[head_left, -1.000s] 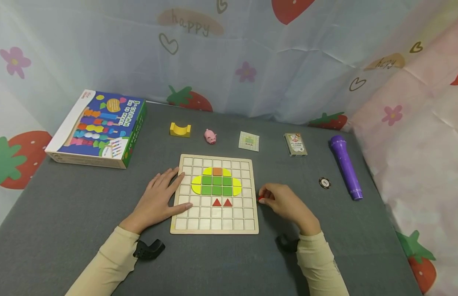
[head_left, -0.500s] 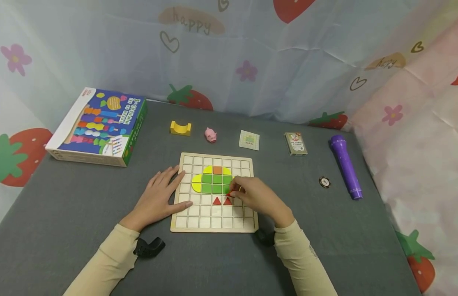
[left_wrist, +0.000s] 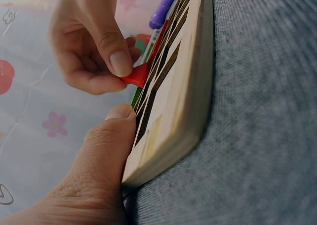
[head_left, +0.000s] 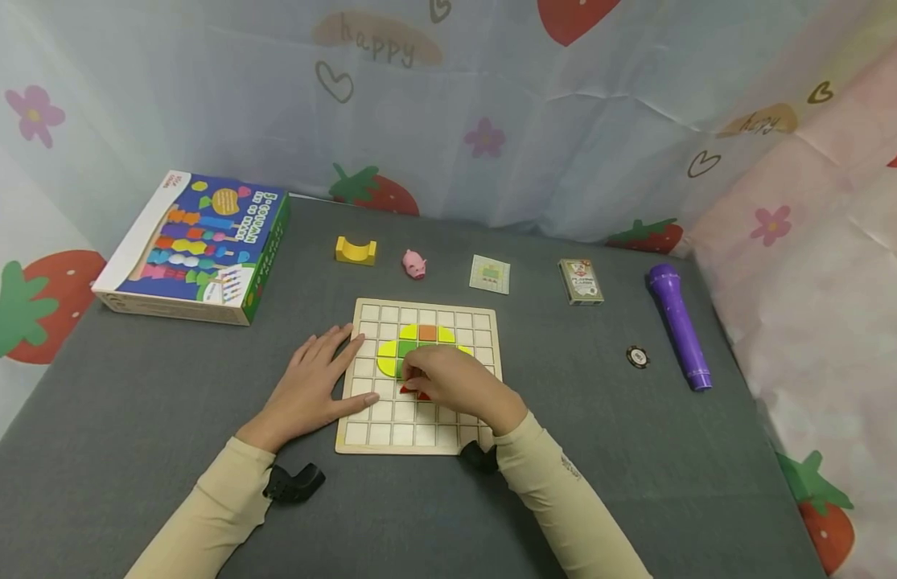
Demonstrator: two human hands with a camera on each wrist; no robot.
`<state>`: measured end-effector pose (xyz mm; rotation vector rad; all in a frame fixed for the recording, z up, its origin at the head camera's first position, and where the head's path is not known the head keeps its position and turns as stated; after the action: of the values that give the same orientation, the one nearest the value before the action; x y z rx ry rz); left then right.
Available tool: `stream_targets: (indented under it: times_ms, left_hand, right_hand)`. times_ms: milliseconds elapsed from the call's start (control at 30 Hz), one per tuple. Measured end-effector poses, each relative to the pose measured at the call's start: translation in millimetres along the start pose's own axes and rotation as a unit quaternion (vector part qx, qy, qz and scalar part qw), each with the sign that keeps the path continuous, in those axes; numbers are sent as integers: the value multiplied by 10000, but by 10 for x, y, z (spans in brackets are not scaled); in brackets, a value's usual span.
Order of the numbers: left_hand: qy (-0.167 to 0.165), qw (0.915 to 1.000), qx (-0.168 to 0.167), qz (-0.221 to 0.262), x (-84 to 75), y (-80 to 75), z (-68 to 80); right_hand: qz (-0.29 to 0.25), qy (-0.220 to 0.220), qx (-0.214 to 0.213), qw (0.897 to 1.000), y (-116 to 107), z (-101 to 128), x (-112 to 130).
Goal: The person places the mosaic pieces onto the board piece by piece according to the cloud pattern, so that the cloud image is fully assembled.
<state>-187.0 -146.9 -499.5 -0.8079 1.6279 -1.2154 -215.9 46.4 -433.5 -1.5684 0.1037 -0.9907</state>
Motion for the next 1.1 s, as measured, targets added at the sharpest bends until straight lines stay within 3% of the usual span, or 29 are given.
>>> stream_targets:
  times_ms: [333,767,1100]
  left_hand:
    - [7,10000,-44,-29,10,9,10]
    - [26,10000,-24,-37,8,0,18]
    - [28,10000,-93,-1,34,7,32]
  right_hand:
    - [-159,37,169,9997,77,-41,6]
    - [76,63,204,9997,107,-26,70]
    - [8,-54,29,10000,99,-16,67]
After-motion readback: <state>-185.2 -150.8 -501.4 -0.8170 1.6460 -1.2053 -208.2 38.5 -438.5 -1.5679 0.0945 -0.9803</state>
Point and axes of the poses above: each hand's wrist, its own z-axis away from the middle knuckle, its own y-axis out of the palm, x = y × z, the point moved 4 cm from there along -z, towards the middle knuckle, and after that the axes turned 9 degrees about -z, right-handed, at the moved point
